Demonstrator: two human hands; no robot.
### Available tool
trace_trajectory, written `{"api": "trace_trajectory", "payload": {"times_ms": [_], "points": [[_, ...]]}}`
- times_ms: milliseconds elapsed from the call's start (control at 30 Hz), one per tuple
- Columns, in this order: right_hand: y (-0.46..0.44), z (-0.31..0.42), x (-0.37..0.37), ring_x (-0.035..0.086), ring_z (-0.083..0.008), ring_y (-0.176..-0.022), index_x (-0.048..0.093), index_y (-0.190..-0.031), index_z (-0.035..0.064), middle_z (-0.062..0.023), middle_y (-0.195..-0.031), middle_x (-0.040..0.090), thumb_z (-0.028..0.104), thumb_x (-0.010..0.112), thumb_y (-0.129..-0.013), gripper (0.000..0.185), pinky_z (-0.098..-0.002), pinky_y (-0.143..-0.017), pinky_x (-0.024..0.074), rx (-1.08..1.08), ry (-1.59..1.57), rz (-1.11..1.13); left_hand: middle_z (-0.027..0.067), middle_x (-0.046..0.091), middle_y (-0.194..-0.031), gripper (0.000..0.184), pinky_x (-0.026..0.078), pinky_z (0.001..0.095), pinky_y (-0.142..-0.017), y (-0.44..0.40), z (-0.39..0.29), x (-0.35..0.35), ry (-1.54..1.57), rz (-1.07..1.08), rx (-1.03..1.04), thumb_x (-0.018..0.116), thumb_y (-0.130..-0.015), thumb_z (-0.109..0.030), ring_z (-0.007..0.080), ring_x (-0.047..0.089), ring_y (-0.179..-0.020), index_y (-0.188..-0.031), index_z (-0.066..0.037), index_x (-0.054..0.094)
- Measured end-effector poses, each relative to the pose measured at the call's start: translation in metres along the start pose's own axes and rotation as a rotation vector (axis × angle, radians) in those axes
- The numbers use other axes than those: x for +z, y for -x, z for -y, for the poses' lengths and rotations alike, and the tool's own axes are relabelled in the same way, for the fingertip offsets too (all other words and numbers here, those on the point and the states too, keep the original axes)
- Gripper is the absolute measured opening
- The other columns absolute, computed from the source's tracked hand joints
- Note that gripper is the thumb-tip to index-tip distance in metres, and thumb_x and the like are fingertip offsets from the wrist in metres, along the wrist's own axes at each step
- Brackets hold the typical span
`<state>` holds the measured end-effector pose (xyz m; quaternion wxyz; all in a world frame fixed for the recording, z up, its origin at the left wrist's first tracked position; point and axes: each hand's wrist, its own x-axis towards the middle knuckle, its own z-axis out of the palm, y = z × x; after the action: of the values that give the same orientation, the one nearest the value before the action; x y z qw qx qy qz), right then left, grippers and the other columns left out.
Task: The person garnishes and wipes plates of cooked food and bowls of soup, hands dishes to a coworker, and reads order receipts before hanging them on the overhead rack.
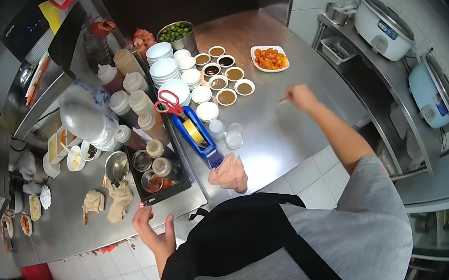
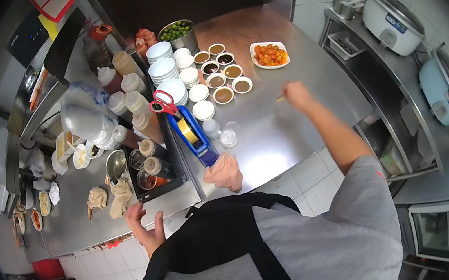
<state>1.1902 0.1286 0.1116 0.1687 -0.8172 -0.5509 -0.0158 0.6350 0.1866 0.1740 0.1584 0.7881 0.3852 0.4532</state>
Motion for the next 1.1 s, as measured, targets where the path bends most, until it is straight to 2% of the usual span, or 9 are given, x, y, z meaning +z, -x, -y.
{"api": "trace_trajectory", "payload": {"times_ms": [200, 600, 700, 767, 833, 933, 1033, 1067, 1100], "points": [[-0.063, -0.065, -0.033, 0.062, -0.0305, -0.067, 0.065, -0.079, 0.0049, -0.0155, -0.075, 0.065, -0.001, 0.056, -0.071, 0.013, -0.0346, -0.063, 0.0505, 0.445, -0.402, -0.104, 0.0128, 0.049, -0.111, 0.055, 0.045, 0.0333, -0.075, 0.02, -0.004, -0.007, -0.141, -0.109, -0.189, 0.071, -0.064, 0.004, 0.0264, 0.05, -0.1, -0.113, -0.006, 0.05], [-0.098, -0.089, 0.021, 0.061, -0.0365, -0.081, 0.063, -0.1, 0.0098, -0.0189, -0.098, 0.058, 0.001, 0.056, -0.073, 0.029, -0.0432, -0.072, 0.0505, 0.095, 0.186, -0.157, 0.0117, 0.048, -0.113, 0.056, 0.045, 0.0328, -0.077, 0.009, -0.013, 0.003, -0.151, -0.108, -0.255, 0.069, -0.065, 0.006, 0.0242, 0.051, -0.099, -0.116, -0.006, 0.048], [-0.079, -0.048, 0.016, 0.061, -0.0329, -0.084, 0.054, -0.115, 0.0063, -0.02, -0.099, 0.057, 0.0, 0.054, -0.074, 0.041, -0.0396, -0.071, 0.0515, 0.116, 0.044, -0.725, 0.0112, 0.048, -0.113, 0.056, 0.045, 0.0327, -0.077, 0.011, -0.013, 0.001, -0.14, -0.104, -0.316, 0.068, -0.065, 0.007, 0.0239, 0.052, -0.099, -0.116, -0.006, 0.048], [-0.079, -0.089, 0.091, 0.057, -0.0304, -0.1, 0.042, -0.127, 0.0005, -0.0208, -0.111, 0.052, 0.001, 0.051, -0.08, 0.048, -0.0358, -0.077, 0.0507, 0.395, -0.393, -0.748, 0.0109, 0.048, -0.113, 0.057, 0.045, 0.0325, -0.076, 0.014, -0.008, 0.0, -0.139, -0.109, -0.334, 0.068, -0.065, 0.008, 0.0238, 0.052, -0.098, -0.116, -0.006, 0.048], [-0.083, -0.094, 0.132, 0.052, -0.0294, -0.106, 0.028, -0.133, -0.0039, -0.0192, -0.12, 0.047, 0.003, 0.049, -0.085, 0.053, -0.0361, -0.083, 0.0498, 0.999, -1.736, -0.373, 0.0109, 0.048, -0.113, 0.056, 0.045, 0.0322, -0.076, 0.014, -0.006, 0.0, -0.141, -0.112, -0.361, 0.068, -0.065, 0.008, 0.0238, 0.052, -0.097, -0.116, -0.005, 0.047], [-0.091, -0.042, 0.136, 0.058, -0.0217, -0.079, 0.048, -0.105, 0.0025, -0.0106, -0.093, 0.056, 0.014, 0.047, -0.092, 0.018, -0.0287, -0.067, 0.0545, 0.938, -2.147, -0.62, 0.0124, 0.05, -0.108, 0.054, 0.046, 0.0328, -0.073, 0.008, -0.005, -0.001, -0.168, -0.083, -0.312, 0.07, -0.064, 0.004, 0.0253, 0.052, -0.095, -0.113, -0.004, 0.049], [-0.116, -0.058, 0.153, 0.039, -0.007, -0.046, 0.041, -0.08, 0.0139, 0.0034, -0.059, 0.038, 0.006, 0.046, -0.087, 0.012, -0.0188, -0.038, 0.0377, 0.477, -2.511, -0.251, 0.014, 0.052, -0.104, 0.054, 0.048, 0.0343, -0.071, 0.002, -0.005, -0.008, -0.198, -0.092, -0.282, 0.073, -0.063, -0.001, 0.0272, 0.054, -0.09, -0.111, -0.003, 0.049], [-0.138, -0.097, 0.202, 0.048, -0.0086, -0.058, 0.048, -0.094, 0.0114, 0.0003, -0.072, 0.051, 0.016, 0.044, -0.09, 0.007, -0.0186, -0.049, 0.0431, 0.405, -2.097, -0.407, 0.014, 0.052, -0.103, 0.053, 0.048, 0.0343, -0.07, 0.002, -0.005, -0.01, -0.199, -0.093, -0.289, 0.073, -0.064, -0.002, 0.0275, 0.054, -0.089, -0.111, -0.003, 0.049], [-0.152, -0.067, 0.165, 0.052, -0.0099, -0.078, 0.047, -0.117, 0.0115, -0.0025, -0.097, 0.057, 0.024, 0.042, -0.093, 0.028, -0.0184, -0.065, 0.0448, 0.889, -2.119, -0.604, 0.014, 0.052, -0.103, 0.053, 0.048, 0.0343, -0.07, 0.003, -0.003, -0.012, -0.192, -0.088, -0.294, 0.073, -0.064, -0.003, 0.0278, 0.054, -0.089, -0.111, -0.003, 0.05]]}}
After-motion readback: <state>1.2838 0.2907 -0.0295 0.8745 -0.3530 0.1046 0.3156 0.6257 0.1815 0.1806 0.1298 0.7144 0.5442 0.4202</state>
